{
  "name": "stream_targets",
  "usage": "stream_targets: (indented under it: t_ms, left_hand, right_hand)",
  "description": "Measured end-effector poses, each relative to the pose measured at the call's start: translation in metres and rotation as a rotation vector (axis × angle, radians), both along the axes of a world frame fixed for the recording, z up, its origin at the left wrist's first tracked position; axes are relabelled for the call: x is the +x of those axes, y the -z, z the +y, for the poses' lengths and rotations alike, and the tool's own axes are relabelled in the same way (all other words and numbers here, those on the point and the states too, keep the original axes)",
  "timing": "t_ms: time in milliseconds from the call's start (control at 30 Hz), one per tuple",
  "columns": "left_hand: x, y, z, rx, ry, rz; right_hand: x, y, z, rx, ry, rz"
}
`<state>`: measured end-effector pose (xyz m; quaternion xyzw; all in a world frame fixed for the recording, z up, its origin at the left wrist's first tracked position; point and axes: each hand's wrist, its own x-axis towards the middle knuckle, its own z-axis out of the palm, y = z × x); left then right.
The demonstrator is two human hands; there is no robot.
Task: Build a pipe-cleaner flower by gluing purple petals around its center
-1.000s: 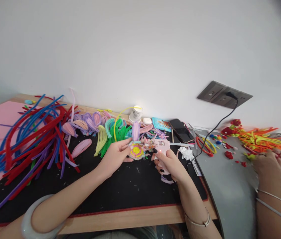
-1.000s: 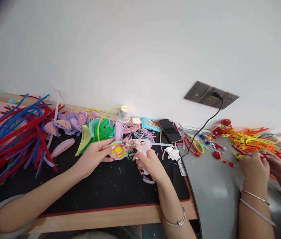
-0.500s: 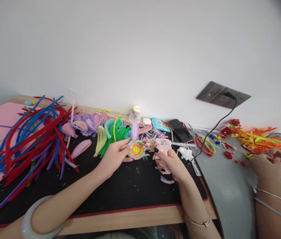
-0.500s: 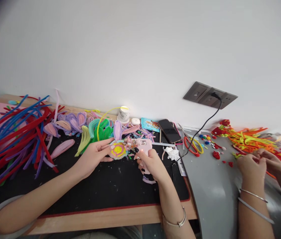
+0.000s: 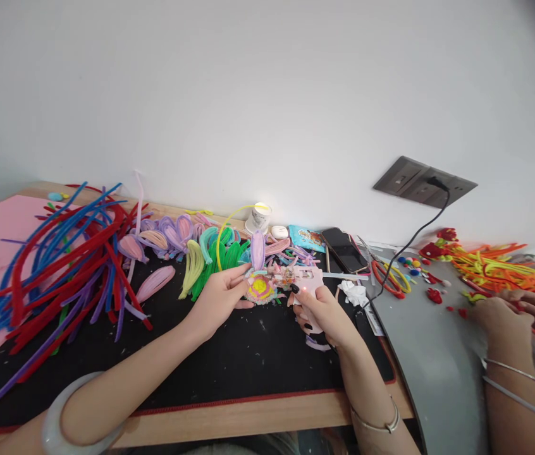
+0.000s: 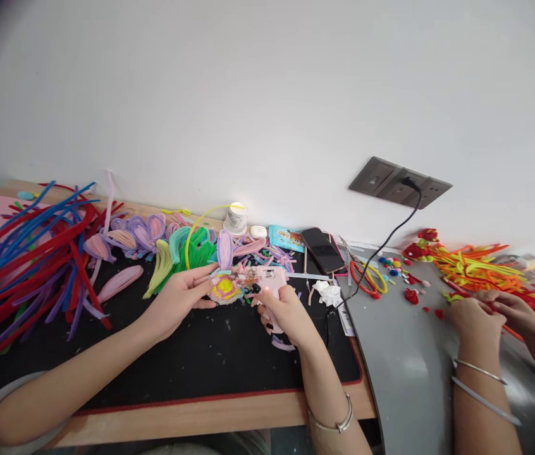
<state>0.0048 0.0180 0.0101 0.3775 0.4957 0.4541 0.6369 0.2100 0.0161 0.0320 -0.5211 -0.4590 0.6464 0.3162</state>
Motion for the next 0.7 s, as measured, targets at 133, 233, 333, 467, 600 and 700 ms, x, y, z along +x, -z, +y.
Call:
stream_targets:
  t_ms: [133, 233, 333, 467, 600, 700]
  left_hand:
    - [0.0009, 0.001, 0.002, -0.007, 0.01, 0.004]
    - [0.0014, 0.0012, 0.0019, -0.015, 0.007, 0.003]
    - [0.001, 0.0018, 0.0008, -0.008, 0.01, -0.011]
    - [-0.0002, 0.003, 0.0005, -0.004, 0.017, -0.016]
    - [-0.0006, 0.0025, 0.0004, 0.0, 0.009, -0.026]
    - [-0.0007, 0.0014, 0.0, 0.009, -0.001, -0.033]
  right_hand:
    - [-0.0002, 0.0015, 0.0001, 0.006, 0.0, 0.006]
    - [-0.0006, 0.0037, -0.0001, 0.024, -0.007, 0.001]
    - [-0.0008, 0.0038, -0.0005, 0.046, -0.014, 0.005]
    - [0.0, -0.0006, -0.0008, 0.072, 0.016, -0.004]
    - [0.0017, -0.002, -0.0003, 0.062, 0.026, -0.033]
    - [0.0026, -0.0009, -0.0002, 0.051, 0.023, -0.053]
